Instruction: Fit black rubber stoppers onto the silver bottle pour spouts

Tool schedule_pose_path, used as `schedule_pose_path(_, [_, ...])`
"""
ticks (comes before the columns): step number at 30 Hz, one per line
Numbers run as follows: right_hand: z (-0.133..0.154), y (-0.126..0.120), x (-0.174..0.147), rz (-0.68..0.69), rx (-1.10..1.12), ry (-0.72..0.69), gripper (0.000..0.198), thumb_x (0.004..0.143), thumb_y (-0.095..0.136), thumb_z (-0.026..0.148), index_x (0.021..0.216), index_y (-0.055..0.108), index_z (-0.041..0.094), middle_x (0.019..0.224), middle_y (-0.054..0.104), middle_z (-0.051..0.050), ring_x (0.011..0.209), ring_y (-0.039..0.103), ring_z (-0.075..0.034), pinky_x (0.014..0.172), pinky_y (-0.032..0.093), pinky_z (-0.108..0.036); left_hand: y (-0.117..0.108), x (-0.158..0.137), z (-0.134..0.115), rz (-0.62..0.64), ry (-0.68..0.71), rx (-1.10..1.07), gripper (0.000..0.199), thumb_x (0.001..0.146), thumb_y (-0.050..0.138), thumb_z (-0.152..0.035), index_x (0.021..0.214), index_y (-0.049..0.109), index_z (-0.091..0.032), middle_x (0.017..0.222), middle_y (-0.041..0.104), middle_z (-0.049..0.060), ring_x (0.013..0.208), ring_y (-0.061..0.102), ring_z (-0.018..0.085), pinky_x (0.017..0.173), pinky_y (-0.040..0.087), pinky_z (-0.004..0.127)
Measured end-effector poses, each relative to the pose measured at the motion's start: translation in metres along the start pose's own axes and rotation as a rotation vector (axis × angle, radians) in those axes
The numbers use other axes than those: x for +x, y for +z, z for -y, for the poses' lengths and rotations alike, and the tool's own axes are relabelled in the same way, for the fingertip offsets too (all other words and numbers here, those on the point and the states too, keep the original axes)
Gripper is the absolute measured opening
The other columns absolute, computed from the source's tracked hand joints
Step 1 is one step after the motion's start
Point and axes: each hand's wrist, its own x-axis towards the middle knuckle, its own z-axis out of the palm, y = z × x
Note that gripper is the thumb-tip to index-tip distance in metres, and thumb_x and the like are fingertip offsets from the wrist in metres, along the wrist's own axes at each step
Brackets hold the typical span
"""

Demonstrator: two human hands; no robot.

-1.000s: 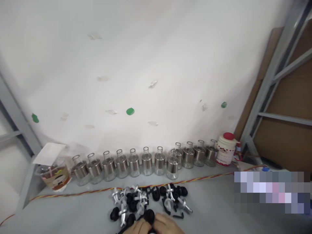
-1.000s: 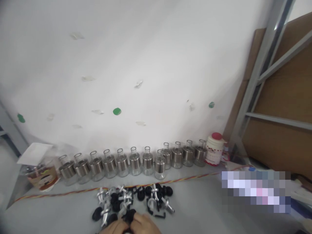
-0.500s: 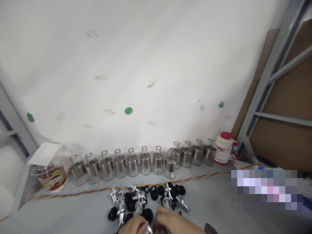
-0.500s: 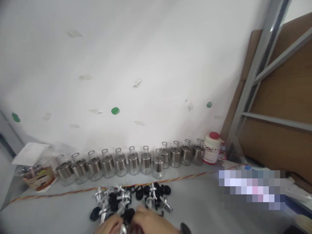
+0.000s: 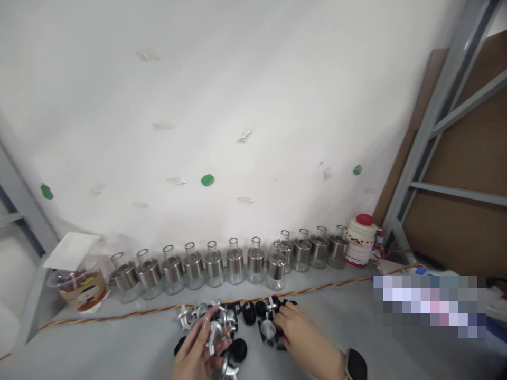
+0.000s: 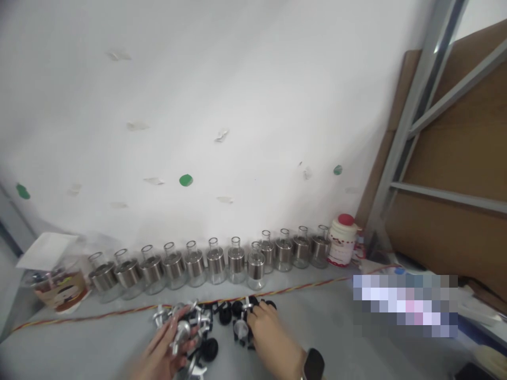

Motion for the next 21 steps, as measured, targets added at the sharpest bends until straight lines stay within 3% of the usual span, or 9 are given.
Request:
schedule_pose_path(3, [0.003, 0.003, 0.002, 0.003, -0.029, -0.005, 0.027, 0.072, 0.048, -0.002, 0.088, 0.065, 0.011, 0.093, 0.065, -0.013, 0.093, 0.054, -0.028, 0.09, 0.035, -0.042, -0.002, 0.002, 0.001, -0.01, -0.031, 0.01, 0.067, 0.063, 0.075, -0.035, 0.12, 0.047, -0.014, 0.076, 0.072, 0.01, 0.055, 0.065, 0.014, 0.044, 0.043, 0.016])
schedule_pose_path(7, [0.006, 0.004, 0.003, -0.017, -0.038, -0.017, 0.027, 0.071, 0.05, -0.001, 0.092, 0.064, 0.009, 0.095, 0.064, -0.014, 0.094, 0.055, -0.028, 0.092, 0.035, -0.042, -0.007, 0.006, 0.007, 0.048, -0.086, 0.038, 0.064, 0.063, 0.072, -0.043, 0.116, 0.051, -0.013, 0.059, 0.068, 0.004, 0.039, 0.056, 0.009, 0.035, 0.035, 0.012])
schedule_pose_path(12, [0.007, -0.009, 0.002, -0.111, 0.123, 0.079, 0.023, 0.072, 0.046, -0.001, 0.079, 0.06, 0.015, 0.085, 0.063, -0.008, 0.082, 0.057, -0.022, 0.074, 0.043, -0.031, -0.012, 0.007, 0.01, 0.074, -0.113, 0.104, 0.063, 0.06, 0.075, -0.038, 0.113, 0.052, -0.011, 0.053, 0.067, 0.004, 0.037, 0.057, 0.011, 0.032, 0.03, 0.011])
schedule_pose_path(16, [0.009, -0.011, 0.001, -0.21, 0.44, 0.119, 0.01, 0.074, 0.052, 0.01, 0.076, 0.058, 0.018, 0.075, 0.062, -0.002, 0.071, 0.058, -0.017, 0.065, 0.044, -0.026, -0.003, 0.002, 0.008, -0.014, -0.131, 0.05, 0.047, 0.07, 0.069, -0.033, 0.108, 0.056, -0.009, 0.068, 0.072, 0.012, 0.053, 0.067, 0.017, 0.043, 0.047, 0.017])
schedule_pose_path(21, [0.023, 0.0, 0.003, -0.153, 0.914, 0.105, 0.006, 0.073, 0.058, 0.02, 0.077, 0.06, 0.017, 0.07, 0.063, -0.001, 0.07, 0.06, -0.017, 0.066, 0.044, -0.026, 0.004, -0.003, 0.009, 0.051, 0.05, -0.152, 0.034, 0.07, 0.067, -0.011, 0.103, 0.06, -0.014, 0.085, 0.072, 0.007, 0.087, 0.067, 0.023, 0.072, 0.054, 0.025])
